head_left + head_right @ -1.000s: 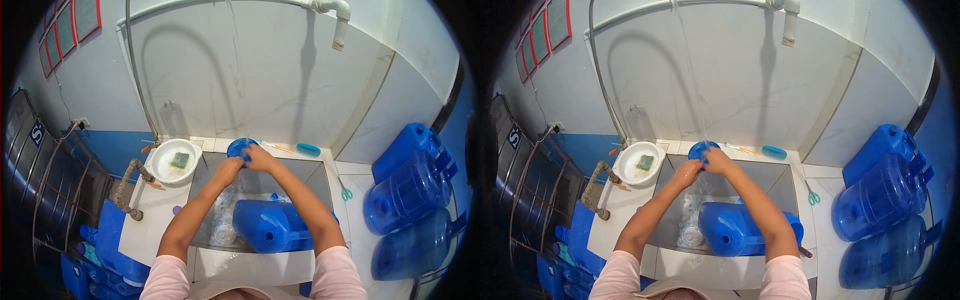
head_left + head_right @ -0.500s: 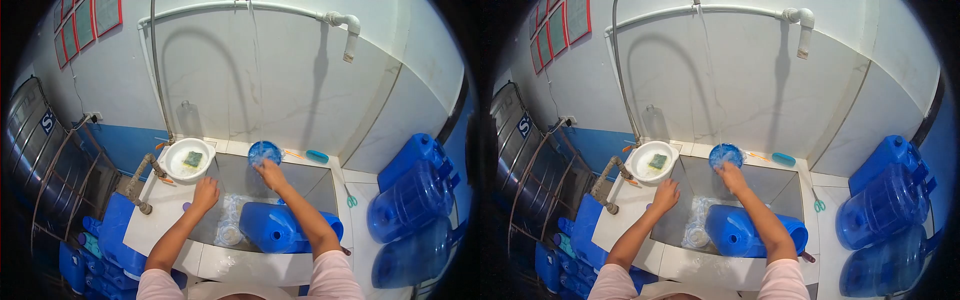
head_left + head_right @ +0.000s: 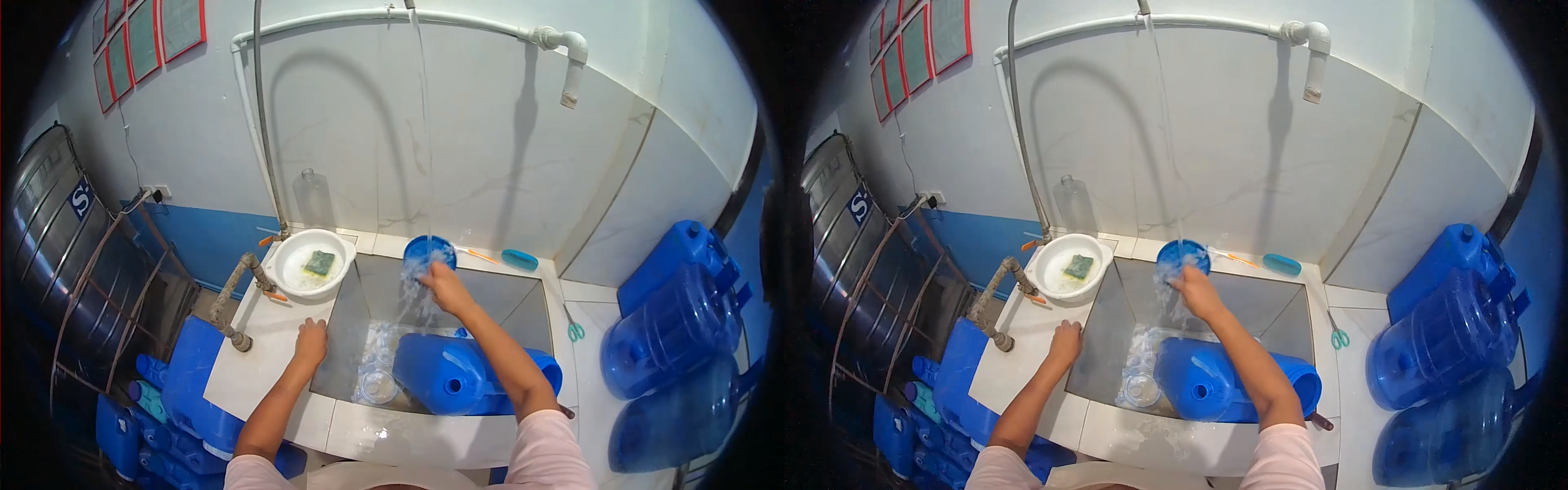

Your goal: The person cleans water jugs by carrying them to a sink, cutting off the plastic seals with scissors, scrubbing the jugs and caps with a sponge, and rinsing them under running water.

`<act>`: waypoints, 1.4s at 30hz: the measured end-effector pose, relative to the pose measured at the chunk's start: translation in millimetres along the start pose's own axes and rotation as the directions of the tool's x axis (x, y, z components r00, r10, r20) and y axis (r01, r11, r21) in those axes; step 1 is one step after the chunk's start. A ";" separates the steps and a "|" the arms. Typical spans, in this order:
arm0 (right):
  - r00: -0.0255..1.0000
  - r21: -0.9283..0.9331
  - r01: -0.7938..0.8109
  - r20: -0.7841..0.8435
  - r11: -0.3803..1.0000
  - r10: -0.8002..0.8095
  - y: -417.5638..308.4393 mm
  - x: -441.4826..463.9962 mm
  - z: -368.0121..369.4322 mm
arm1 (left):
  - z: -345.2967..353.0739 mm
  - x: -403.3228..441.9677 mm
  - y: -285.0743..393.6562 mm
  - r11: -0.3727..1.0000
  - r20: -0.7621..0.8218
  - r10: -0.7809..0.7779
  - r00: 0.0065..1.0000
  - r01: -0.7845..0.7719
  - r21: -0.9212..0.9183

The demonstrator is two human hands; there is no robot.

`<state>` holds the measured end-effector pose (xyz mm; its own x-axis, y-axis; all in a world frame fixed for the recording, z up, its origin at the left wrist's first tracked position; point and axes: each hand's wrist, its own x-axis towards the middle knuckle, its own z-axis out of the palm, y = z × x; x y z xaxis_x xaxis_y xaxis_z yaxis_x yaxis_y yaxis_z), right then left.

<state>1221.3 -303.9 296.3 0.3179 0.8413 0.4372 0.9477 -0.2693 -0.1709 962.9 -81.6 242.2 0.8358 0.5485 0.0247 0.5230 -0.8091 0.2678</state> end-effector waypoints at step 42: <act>0.951 -0.004 -0.091 0.296 0.996 0.088 14.9 -16.3 35.7 | 57.3 100.2 142.5 0.698 0.483 0.002 0.876 0.344 -0.628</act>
<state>1229.3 -304.9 255.1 0.3780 0.9153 0.1392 0.9150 -0.3464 -0.2069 1130.7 -154.1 227.6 0.8139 0.3766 -0.4425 0.5478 -0.2432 0.8005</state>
